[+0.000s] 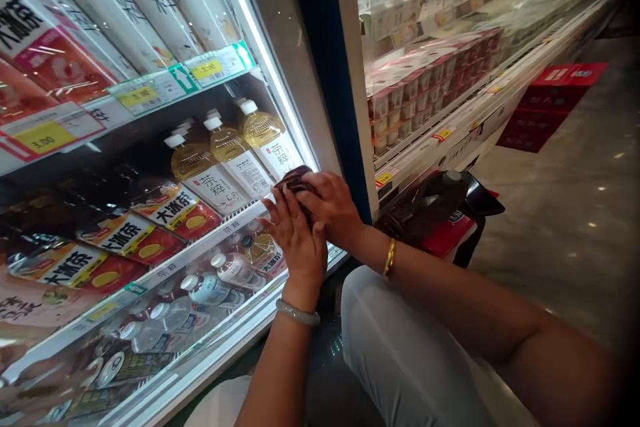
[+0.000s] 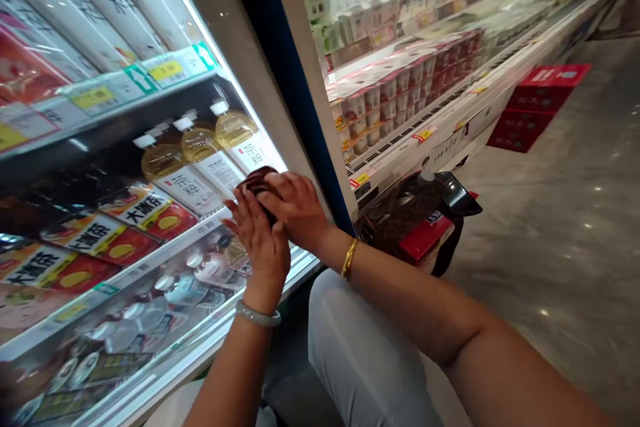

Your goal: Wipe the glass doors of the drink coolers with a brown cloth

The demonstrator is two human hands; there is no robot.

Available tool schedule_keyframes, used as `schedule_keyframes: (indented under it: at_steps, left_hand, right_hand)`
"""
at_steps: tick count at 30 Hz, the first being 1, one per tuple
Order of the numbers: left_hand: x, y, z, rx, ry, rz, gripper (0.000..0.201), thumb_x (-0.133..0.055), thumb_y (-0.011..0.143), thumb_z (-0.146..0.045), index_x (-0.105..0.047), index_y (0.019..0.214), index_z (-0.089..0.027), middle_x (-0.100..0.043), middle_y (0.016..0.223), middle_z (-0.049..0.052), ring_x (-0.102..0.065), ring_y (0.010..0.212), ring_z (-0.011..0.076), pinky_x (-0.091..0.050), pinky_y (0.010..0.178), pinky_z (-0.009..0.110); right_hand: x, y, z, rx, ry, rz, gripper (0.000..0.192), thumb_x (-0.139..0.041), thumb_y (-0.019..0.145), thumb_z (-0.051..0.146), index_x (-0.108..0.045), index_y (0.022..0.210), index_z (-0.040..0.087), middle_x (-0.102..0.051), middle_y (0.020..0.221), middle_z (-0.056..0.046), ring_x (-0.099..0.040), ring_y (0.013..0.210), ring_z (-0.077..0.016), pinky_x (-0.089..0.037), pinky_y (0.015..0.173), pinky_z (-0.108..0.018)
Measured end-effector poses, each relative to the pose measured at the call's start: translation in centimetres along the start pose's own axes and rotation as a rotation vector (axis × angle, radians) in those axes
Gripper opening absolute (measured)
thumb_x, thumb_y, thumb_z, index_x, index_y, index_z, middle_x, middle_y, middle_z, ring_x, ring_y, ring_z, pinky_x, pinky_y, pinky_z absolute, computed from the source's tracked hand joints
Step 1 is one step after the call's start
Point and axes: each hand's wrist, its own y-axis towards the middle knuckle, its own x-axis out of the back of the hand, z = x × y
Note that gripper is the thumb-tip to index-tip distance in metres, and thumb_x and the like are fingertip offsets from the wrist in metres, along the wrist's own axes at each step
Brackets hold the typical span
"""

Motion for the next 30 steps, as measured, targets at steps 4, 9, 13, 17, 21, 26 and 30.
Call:
schedule_keyframes:
  at_steps: [4, 9, 13, 17, 21, 26, 30]
  left_hand:
    - [-1.9, -1.7, 0.1, -0.008, 0.020, 0.055, 0.082, -0.025, 0.106, -0.064, -0.005, 0.170, -0.018, -0.015, 0.175, 0.023, 0.007, 0.165, 0.0275, 0.007, 0.129, 0.063]
    - [-4.1, -3.3, -0.2, -0.059, 0.027, 0.150, 0.081, -0.029, 0.106, -0.062, -0.007, 0.170, -0.019, -0.017, 0.174, 0.023, 0.005, 0.165, 0.0299, 0.009, 0.129, 0.062]
    - [-5.1, -3.6, 0.4, -0.057, 0.011, 0.138, 0.082, -0.033, 0.105, -0.062, -0.010, 0.170, -0.017, -0.018, 0.174, 0.023, 0.006, 0.164, 0.0310, 0.007, 0.130, 0.063]
    - [-5.6, -4.7, 1.8, -0.013, 0.038, 0.131, 0.083, -0.049, 0.104, -0.056, -0.013, 0.169, -0.021, -0.016, 0.174, 0.020, 0.002, 0.164, 0.0355, 0.009, 0.129, 0.066]
    - [-5.7, -5.7, 2.4, -0.033, 0.142, 0.094, 0.082, -0.054, 0.104, -0.043, -0.008, 0.169, -0.025, -0.008, 0.176, 0.015, 0.005, 0.163, 0.0328, 0.014, 0.128, 0.062]
    - [-4.9, -6.1, 3.1, -0.039, 0.229, 0.023, 0.080, -0.051, 0.105, -0.030, -0.004, 0.169, -0.022, 0.003, 0.175, 0.010, 0.008, 0.163, 0.0257, 0.013, 0.132, 0.050]
    - [-4.3, -7.6, 4.2, -0.099, 0.309, 0.043, 0.080, -0.054, 0.103, -0.024, -0.010, 0.169, -0.021, -0.001, 0.174, 0.006, 0.008, 0.163, 0.0194, 0.012, 0.133, 0.043]
  right_hand:
    - [-0.7, -3.2, -2.5, 0.102, 0.047, -0.001, 0.015, -0.063, 0.100, 0.034, -0.075, 0.108, 0.035, -0.071, 0.128, 0.002, -0.058, 0.125, -0.0187, -0.046, 0.109, -0.035]
    - [-0.4, -4.0, -5.7, -0.139, 0.008, -0.124, 0.020, -0.061, 0.098, 0.027, -0.075, 0.113, 0.026, -0.064, 0.136, -0.010, -0.053, 0.130, -0.0262, -0.046, 0.113, -0.045]
    - [-1.6, -4.2, -5.0, -0.118, -0.002, -0.171, 0.020, -0.063, 0.099, 0.034, -0.074, 0.115, 0.031, -0.063, 0.137, -0.006, -0.052, 0.133, -0.0235, -0.046, 0.118, -0.042]
    - [-2.6, -7.8, -4.9, 0.059, 0.021, -0.225, 0.008, -0.067, 0.096, 0.029, -0.075, 0.099, 0.028, -0.068, 0.117, -0.004, -0.057, 0.121, -0.0196, -0.055, 0.106, -0.034]
    - [-2.9, -8.7, -4.6, -0.017, 0.046, -0.238, 0.011, -0.075, 0.090, 0.030, -0.074, 0.101, 0.026, -0.067, 0.120, -0.007, -0.056, 0.124, -0.0239, -0.055, 0.107, -0.040]
    - [-5.1, -7.4, -2.1, -0.073, 0.031, -0.298, 0.023, -0.072, 0.093, 0.028, -0.073, 0.113, 0.038, -0.062, 0.133, -0.003, -0.047, 0.139, -0.0255, -0.049, 0.116, -0.044]
    - [-6.3, -9.9, -1.7, 0.049, 0.061, -0.212, 0.033, -0.072, 0.091, 0.036, -0.068, 0.125, 0.037, -0.057, 0.135, -0.006, -0.041, 0.146, -0.0315, -0.043, 0.121, -0.057]
